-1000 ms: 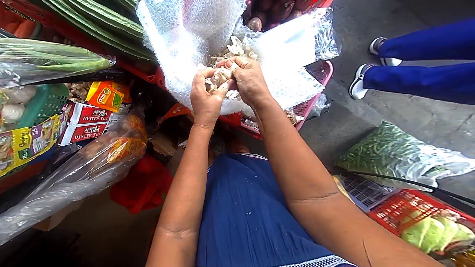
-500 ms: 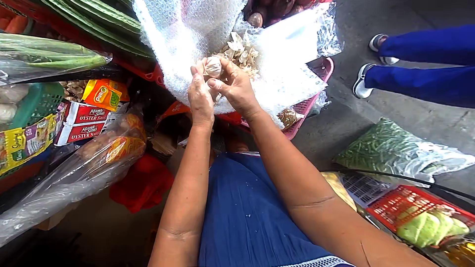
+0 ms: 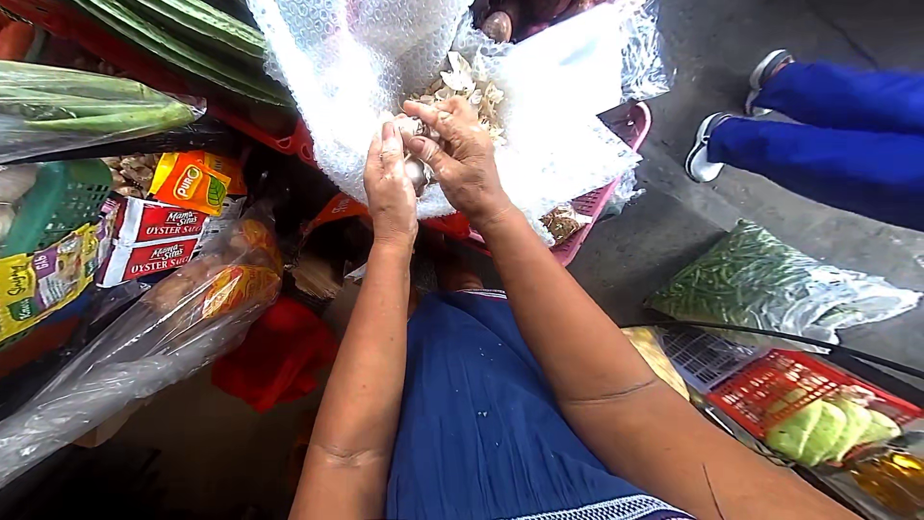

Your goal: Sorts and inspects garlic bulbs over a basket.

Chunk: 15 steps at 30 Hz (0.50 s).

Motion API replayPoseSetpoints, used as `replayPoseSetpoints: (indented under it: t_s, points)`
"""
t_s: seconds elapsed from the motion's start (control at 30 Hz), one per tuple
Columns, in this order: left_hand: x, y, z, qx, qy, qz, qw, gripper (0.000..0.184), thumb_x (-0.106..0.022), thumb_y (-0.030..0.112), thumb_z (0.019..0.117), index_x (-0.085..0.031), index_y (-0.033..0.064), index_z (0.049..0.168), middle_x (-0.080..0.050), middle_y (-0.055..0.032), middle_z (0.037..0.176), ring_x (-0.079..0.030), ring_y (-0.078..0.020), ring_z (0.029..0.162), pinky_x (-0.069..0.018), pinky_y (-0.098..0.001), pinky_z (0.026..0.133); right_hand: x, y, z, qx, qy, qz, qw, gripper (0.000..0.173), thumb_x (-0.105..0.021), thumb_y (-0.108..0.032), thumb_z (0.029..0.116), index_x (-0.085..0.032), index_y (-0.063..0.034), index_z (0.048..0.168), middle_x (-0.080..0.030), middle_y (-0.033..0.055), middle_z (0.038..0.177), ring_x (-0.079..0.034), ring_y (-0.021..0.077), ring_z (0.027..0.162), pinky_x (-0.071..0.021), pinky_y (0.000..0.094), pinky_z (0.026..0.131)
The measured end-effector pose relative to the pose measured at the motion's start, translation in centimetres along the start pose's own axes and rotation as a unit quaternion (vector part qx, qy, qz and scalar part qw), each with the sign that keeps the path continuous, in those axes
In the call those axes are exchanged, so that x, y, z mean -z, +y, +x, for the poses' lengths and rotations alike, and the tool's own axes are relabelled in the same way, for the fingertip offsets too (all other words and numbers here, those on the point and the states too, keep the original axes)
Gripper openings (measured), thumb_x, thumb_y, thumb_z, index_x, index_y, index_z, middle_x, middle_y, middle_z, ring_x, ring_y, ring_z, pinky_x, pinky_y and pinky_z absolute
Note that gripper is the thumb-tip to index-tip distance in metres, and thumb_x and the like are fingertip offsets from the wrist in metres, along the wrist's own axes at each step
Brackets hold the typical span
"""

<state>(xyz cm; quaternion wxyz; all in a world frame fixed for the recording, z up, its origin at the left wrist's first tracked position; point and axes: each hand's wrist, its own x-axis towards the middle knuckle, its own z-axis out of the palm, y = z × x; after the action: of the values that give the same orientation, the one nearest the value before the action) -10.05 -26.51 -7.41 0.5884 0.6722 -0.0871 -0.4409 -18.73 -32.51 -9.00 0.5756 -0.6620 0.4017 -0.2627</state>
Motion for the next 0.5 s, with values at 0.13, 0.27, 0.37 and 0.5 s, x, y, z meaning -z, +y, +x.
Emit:
replayPoseSetpoints:
  t_s: [0.13, 0.27, 0.37, 0.5]
  points:
    - [0.4, -0.5, -0.1, -0.013, 0.007, 0.023, 1.000, 0.036, -0.033, 0.030, 0.1131, -0.061, 0.0082, 0.118, -0.062, -0.0025, 0.086, -0.058, -0.0100, 0.065, -0.0497, -0.0245, 0.054, 0.9, -0.7, 0.5, 0.000, -0.007, -0.014, 1.000, 0.023, -0.076, -0.009, 0.0897, -0.074, 0.0010, 0.111, -0.065, 0.0116, 0.105, -0.066, 0.0117, 0.088, -0.0584, 0.0227, 0.079]
    - [1.9, 0.0, 0.7, -0.002, -0.057, 0.102, 0.993, 0.033, -0.040, 0.029, 0.1119, -0.064, 0.0065, 0.116, -0.068, -0.0018, 0.092, -0.064, -0.0089, 0.072, -0.0538, -0.0254, 0.060, 2.3, -0.7, 1.2, -0.022, -0.074, -0.074, 0.994, 0.021, -0.075, -0.012, 0.0838, -0.074, -0.0007, 0.102, -0.069, 0.0094, 0.096, -0.068, 0.0108, 0.082, -0.0587, 0.0266, 0.077]
    - [1.9, 0.6, 1.2, 0.013, -0.108, 0.127, 0.986, 0.030, -0.047, 0.028, 0.1097, -0.064, 0.0061, 0.120, -0.066, -0.0026, 0.089, -0.060, -0.0093, 0.064, -0.0518, -0.0253, 0.054, 2.0, -0.2, 1.1, -0.034, -0.040, -0.101, 0.994, 0.011, -0.073, -0.014, 0.0828, -0.071, -0.0048, 0.088, -0.068, 0.0048, 0.086, -0.065, 0.0080, 0.076, -0.0548, 0.0264, 0.072]
    - [1.7, 0.5, 1.4, 0.043, -0.122, 0.079, 0.988, 0.028, -0.052, 0.023, 0.1080, -0.061, 0.0019, 0.124, -0.066, -0.0056, 0.090, -0.061, -0.0104, 0.062, -0.0530, -0.0249, 0.054, 1.6, 0.2, 1.2, -0.063, -0.018, -0.056, 0.996, 0.005, -0.071, -0.012, 0.0837, -0.071, -0.0079, 0.081, -0.069, -0.0004, 0.076, -0.065, 0.0042, 0.066, -0.0558, 0.0253, 0.063]
